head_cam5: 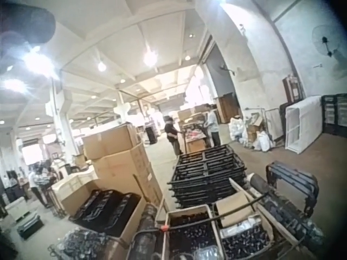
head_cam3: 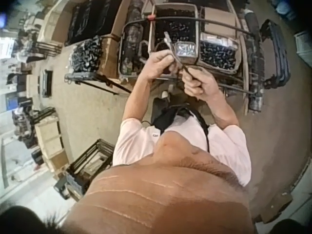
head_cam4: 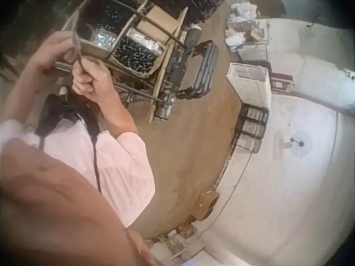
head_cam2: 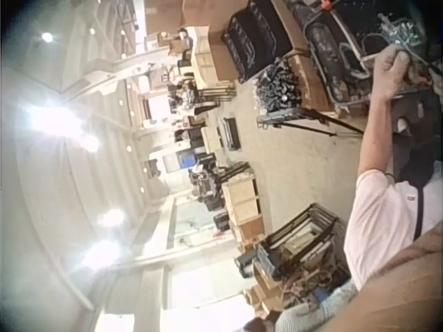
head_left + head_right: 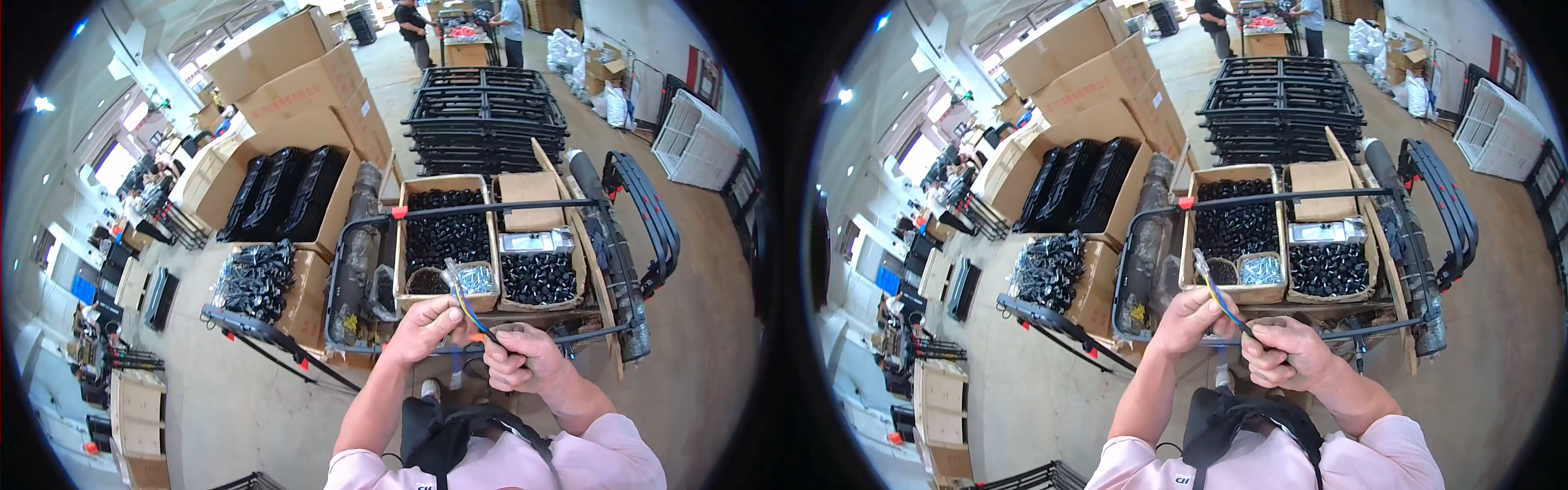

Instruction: Assembling plastic housing and internal components for fitness equipment using a pneumatic screwdriver.

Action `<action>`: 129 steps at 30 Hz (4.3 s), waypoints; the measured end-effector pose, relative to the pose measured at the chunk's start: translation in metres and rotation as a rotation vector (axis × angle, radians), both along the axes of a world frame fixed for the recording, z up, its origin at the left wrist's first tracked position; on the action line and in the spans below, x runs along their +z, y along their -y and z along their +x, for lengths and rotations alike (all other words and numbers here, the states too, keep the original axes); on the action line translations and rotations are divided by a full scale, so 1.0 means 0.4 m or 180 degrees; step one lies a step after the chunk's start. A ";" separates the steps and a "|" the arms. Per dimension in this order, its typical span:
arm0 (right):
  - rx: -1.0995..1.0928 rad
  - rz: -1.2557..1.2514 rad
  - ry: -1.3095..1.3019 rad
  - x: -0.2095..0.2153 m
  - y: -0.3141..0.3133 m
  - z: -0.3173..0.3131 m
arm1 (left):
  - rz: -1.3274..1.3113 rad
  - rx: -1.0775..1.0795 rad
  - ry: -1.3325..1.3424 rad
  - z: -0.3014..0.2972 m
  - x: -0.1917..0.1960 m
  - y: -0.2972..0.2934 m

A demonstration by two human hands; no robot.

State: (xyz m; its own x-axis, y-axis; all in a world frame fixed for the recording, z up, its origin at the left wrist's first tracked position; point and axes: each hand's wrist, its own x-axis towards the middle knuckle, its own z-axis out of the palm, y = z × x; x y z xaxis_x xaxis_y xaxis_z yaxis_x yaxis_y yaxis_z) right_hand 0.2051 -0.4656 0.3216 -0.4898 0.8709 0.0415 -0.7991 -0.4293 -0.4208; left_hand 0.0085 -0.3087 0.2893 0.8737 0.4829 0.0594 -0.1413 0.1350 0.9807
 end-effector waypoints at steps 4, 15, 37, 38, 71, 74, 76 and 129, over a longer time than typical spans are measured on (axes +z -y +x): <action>0.0213 -0.0352 -0.0116 -0.094 0.005 0.014 | -0.1452 0.0679 0.0661 -0.023 0.005 0.075; 0.0732 -0.0746 0.0389 -0.246 -0.011 -0.089 | 0.0146 0.1038 -0.0191 -0.176 -0.053 0.098; 0.0325 -0.1782 0.2051 -0.457 -0.187 -0.583 | 0.0543 0.1808 -0.1540 -0.588 -0.412 -0.021; 0.0292 -0.1803 0.2056 -0.464 -0.192 -0.594 | 0.0516 0.1782 -0.1543 -0.599 -0.440 -0.028; 0.0230 -0.2181 0.1784 -0.609 -0.213 -0.709 | -0.1483 0.0802 -0.0588 -0.712 -0.659 -0.058; 0.0298 -0.2169 0.1796 -0.627 -0.211 -0.722 | -0.0981 0.1220 -0.0888 -0.727 -0.685 -0.058; 0.0304 -0.2215 0.1752 -0.634 -0.218 -0.732 | -0.0563 0.1747 -0.1147 -0.727 -0.705 -0.052; -0.0674 -0.1841 0.1640 -0.755 -0.410 -0.834 | -0.1003 0.0581 -0.1466 -0.855 -0.718 -0.001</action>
State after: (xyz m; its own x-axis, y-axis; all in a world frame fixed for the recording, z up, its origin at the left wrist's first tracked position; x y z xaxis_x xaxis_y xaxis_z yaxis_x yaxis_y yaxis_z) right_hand -0.1286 -0.3017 0.0195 -0.1464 0.7617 -0.6312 -0.6538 -0.5533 -0.5161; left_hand -0.3333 -0.3083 0.0021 0.6764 0.5607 -0.4776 0.2417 0.4435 0.8631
